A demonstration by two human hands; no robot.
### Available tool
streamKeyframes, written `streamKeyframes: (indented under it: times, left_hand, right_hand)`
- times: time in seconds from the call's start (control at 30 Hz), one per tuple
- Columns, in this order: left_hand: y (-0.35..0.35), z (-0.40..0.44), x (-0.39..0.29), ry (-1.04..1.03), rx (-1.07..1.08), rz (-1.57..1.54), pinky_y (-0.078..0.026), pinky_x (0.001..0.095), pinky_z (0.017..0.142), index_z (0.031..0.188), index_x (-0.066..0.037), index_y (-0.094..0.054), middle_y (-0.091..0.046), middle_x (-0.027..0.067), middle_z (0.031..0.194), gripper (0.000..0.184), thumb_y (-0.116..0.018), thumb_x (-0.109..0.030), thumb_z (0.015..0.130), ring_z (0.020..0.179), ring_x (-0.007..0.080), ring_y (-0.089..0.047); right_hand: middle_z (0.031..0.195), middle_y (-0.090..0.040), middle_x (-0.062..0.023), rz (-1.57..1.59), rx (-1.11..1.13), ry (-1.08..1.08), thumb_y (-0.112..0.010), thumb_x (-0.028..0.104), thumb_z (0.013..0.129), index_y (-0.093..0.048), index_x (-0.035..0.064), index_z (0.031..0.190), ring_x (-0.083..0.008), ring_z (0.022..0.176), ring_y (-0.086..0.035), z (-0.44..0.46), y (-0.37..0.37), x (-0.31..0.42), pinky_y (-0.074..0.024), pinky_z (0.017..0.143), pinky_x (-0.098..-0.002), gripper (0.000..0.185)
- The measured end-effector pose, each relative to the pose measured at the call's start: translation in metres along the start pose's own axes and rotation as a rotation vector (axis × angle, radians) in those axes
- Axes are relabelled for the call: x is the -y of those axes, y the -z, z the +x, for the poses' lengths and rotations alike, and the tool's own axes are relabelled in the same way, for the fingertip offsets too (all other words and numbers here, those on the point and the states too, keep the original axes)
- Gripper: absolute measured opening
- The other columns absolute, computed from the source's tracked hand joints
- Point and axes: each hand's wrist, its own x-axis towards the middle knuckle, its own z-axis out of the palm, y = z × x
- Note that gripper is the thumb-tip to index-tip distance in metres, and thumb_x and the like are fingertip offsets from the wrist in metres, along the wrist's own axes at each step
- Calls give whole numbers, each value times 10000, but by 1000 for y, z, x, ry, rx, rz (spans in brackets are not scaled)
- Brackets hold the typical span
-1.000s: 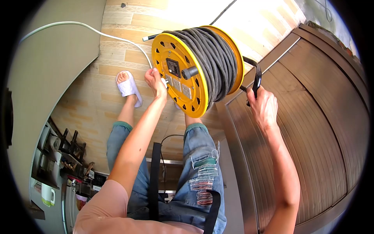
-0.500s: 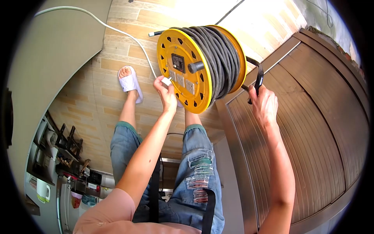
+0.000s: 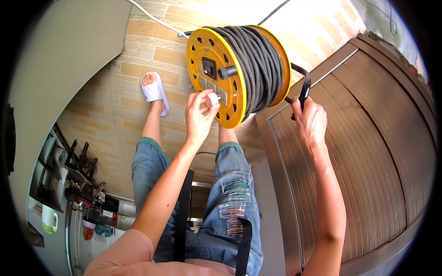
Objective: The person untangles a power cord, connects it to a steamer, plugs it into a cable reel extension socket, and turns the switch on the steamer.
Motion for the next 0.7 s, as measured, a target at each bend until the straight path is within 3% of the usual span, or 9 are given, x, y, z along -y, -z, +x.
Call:
streamKeyframes:
  times: [0.13,0.23,0.27,0.37,0.4,0.5,0.53,0.7]
  left_hand:
    - [-7,9,10,-87,-52,60,-495,243,575,931,0,-534,-487,71,894,169,-615,-31,786,777,145,-535]
    - [-23,26,21,31,-196,-6,-430,329,652,795,-14,-494,-500,88,835,165,-615,-126,795,713,237,-507]
    - [-26,27,22,90,-168,-1,-368,367,759,794,-22,-463,-475,107,876,172,-538,-168,843,803,254,-466]
    - [-39,19,44,-46,-306,-110,-316,399,848,883,-31,-452,-429,132,988,170,-468,-199,871,932,260,-405]
    - [-35,20,40,-70,-276,-70,-224,432,959,1091,-27,-425,-343,178,1182,285,-404,-228,891,1115,302,-317]
    - [-35,27,26,-107,-288,-2,-170,435,1019,1269,-19,-328,-247,205,1316,447,-378,-269,902,1234,343,-235]
    - [-33,29,29,-97,-218,-1,-123,438,1047,1347,-18,-238,-165,215,1387,525,-329,-305,917,1298,360,-144]
    - [-39,35,20,-53,-194,30,-143,442,1044,1356,-20,-225,-185,201,1393,532,-314,-310,920,1285,349,-190]
  right_hand:
    - [596,-573,-195,-4,2,-22,-472,305,836,-564,-22,724,-390,658,-578,1,1,2,-448,642,-445,357]
    - [593,-569,-197,20,16,-23,-474,300,833,-563,-22,719,-394,656,-576,-1,2,5,-448,641,-446,353]
    - [592,-567,-197,29,17,-18,-475,298,831,-562,-22,717,-396,655,-576,-2,2,5,-448,641,-446,351]
    - [592,-564,-202,54,6,-21,-482,294,827,-559,-22,708,-401,650,-572,-3,1,5,-447,637,-450,346]
    - [594,-564,-205,35,-3,-12,-483,288,826,-556,-23,704,-404,648,-571,-3,1,6,-446,634,-455,342]
    - [600,-563,-213,27,5,-11,-482,285,825,-554,-25,698,-409,650,-569,-4,-2,4,-445,637,-461,342]
    - [602,-563,-216,19,5,-15,-482,284,825,-554,-25,697,-411,650,-568,-3,-1,5,-445,638,-462,342]
    - [614,-562,-231,-27,-30,-28,-486,283,820,-553,-28,691,-421,651,-564,-1,-2,2,-444,642,-470,343]
